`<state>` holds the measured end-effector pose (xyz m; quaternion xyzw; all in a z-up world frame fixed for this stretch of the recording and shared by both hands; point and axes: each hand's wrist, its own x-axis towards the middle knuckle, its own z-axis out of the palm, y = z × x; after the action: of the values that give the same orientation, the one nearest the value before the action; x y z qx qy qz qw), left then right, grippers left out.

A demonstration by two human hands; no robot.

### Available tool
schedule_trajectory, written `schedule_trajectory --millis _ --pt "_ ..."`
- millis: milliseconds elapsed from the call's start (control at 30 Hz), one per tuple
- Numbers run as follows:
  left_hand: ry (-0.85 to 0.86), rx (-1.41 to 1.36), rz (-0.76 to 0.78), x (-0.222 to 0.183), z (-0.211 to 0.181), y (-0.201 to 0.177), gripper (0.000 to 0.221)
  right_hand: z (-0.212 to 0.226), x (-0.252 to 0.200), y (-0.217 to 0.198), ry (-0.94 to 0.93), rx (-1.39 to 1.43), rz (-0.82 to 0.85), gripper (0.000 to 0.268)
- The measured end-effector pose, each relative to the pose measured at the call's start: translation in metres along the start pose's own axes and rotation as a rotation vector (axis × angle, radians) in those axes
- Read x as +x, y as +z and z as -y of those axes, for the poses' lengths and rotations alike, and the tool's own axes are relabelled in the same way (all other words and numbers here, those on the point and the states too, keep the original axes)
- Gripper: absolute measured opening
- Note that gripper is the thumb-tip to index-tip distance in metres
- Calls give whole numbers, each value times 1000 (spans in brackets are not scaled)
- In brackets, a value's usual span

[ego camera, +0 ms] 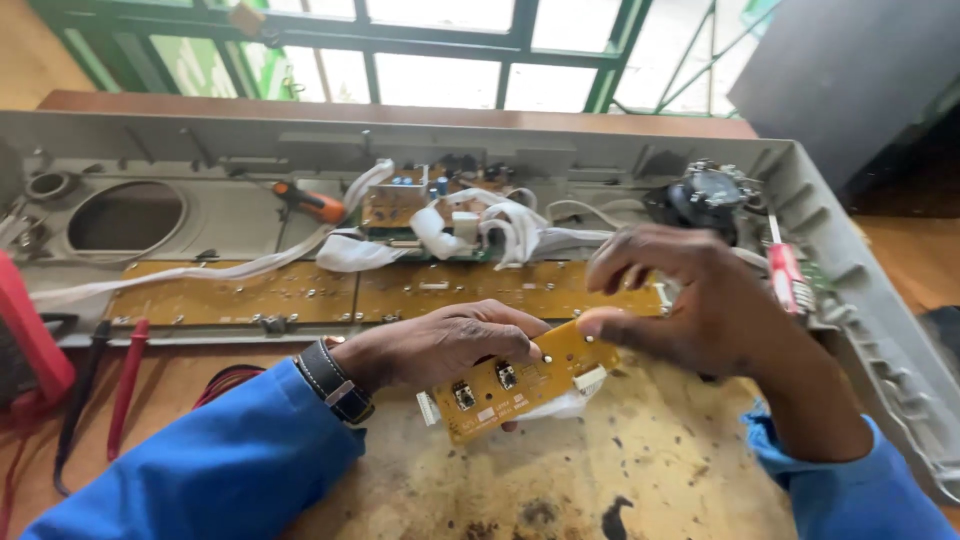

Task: Unscrewing a circuit board from an electronic device and disconnecting ribbon cables

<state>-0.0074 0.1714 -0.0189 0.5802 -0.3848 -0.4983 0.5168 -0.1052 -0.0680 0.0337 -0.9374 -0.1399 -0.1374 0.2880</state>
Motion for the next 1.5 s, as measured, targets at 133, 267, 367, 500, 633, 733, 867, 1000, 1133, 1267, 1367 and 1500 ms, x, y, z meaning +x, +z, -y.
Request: schedule_trajectory --millis 133,267,367,500,633,733,867,1000,1133,1267,1367,1500 --pt "286 179 44 10 24 -19 28 -17 4 26 -74 15 318 56" --pt "-64 219 -140 14 22 -22 53 -35 2 35 304 39 463 52" --pt "177 112 54 12 12 -23 44 -39 6 34 85 196 401 34" --pt "-246 -225 69 6 0 -17 47 -44 7 24 75 256 473 35" --pt "-190 -344 103 8 10 -20 26 -54 6 24 18 238 456 34" --pt "-183 -261 90 9 8 -18 35 -48 7 26 -69 248 369 28" --pt "-223 -139 104 4 -4 -12 35 -41 4 30 -82 200 322 32" --pt "-198 268 11 3 -14 -4 31 -43 4 30 -169 225 354 28" --pt "4 659 -107 8 -6 2 28 -45 3 27 -175 146 412 25" --pt "65 770 -186 7 0 11 31 -45 2 24 -182 149 449 23" --pt "259 941 -279 5 11 24 27 -44 -1 20 -125 105 524 35" --pt "346 1042 -404 1 17 31 59 -42 -4 19 157 115 646 47"
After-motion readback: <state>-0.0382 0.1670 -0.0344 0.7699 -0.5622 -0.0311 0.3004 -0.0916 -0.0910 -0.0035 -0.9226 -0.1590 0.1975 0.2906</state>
